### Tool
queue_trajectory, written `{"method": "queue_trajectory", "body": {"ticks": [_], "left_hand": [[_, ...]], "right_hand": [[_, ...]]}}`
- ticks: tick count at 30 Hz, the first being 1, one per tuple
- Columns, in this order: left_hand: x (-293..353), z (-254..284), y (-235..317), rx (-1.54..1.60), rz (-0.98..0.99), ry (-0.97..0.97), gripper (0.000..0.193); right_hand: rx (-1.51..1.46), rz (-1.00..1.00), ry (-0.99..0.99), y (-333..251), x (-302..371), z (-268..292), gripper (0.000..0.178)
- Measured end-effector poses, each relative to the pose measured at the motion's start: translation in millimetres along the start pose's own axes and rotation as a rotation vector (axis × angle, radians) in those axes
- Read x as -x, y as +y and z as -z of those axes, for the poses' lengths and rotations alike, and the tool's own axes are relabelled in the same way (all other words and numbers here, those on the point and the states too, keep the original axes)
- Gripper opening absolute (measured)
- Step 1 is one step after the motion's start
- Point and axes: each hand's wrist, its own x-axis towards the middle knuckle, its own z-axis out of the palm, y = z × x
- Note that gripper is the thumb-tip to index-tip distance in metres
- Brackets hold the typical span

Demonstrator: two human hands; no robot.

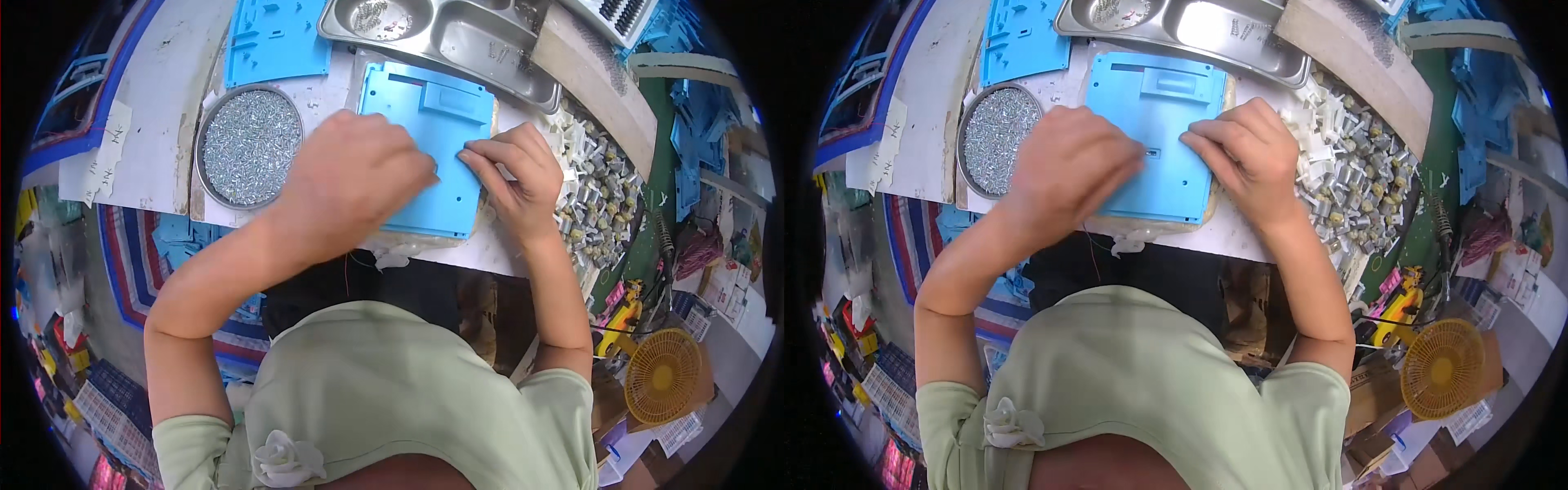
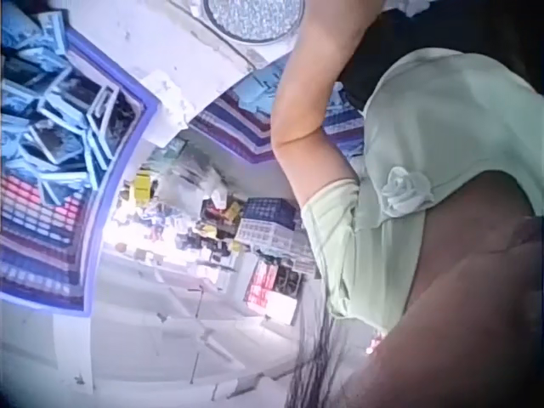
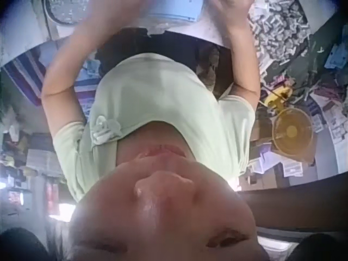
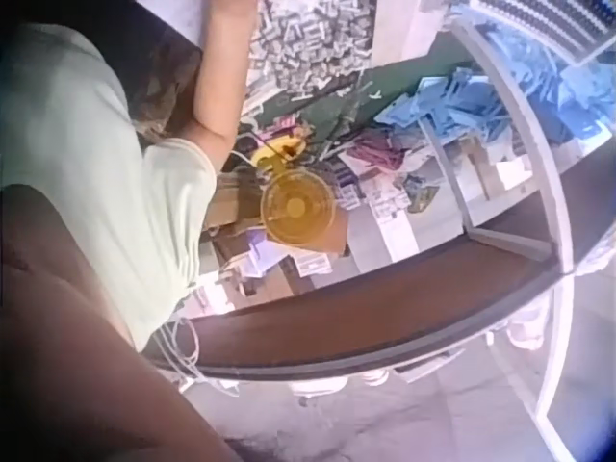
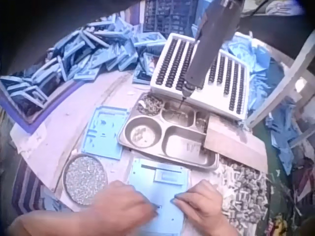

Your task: Assembling and soldering components into a blue plastic electronics housing at a factory workstation.

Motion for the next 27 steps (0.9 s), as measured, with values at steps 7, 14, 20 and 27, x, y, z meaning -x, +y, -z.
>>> {"method": "queue_trajectory", "body": {"ticks": [7,14,20,27], "left_hand": [[-6.8,-39.3,5.0,-0.049,-0.212,-0.128,0.024],[-4.0,-40.0,8.4,-0.111,-0.281,-0.13,0.029],[-1.3,-37.5,13.3,-0.102,-0.185,-0.16,0.033],[25.6,14.3,-10.8,-0.187,0.111,0.116,0.027]], "right_hand": [[-0.093,-0.233,0.04,-3.2,17.7,9.4,0.038],[-0.094,-0.29,0.019,-2.3,29.7,35.0,0.036],[-0.053,-0.279,0.024,-0.7,19.9,41.0,0.036],[0.114,-0.236,0.224,24.9,-22.9,61.9,0.025]]}}
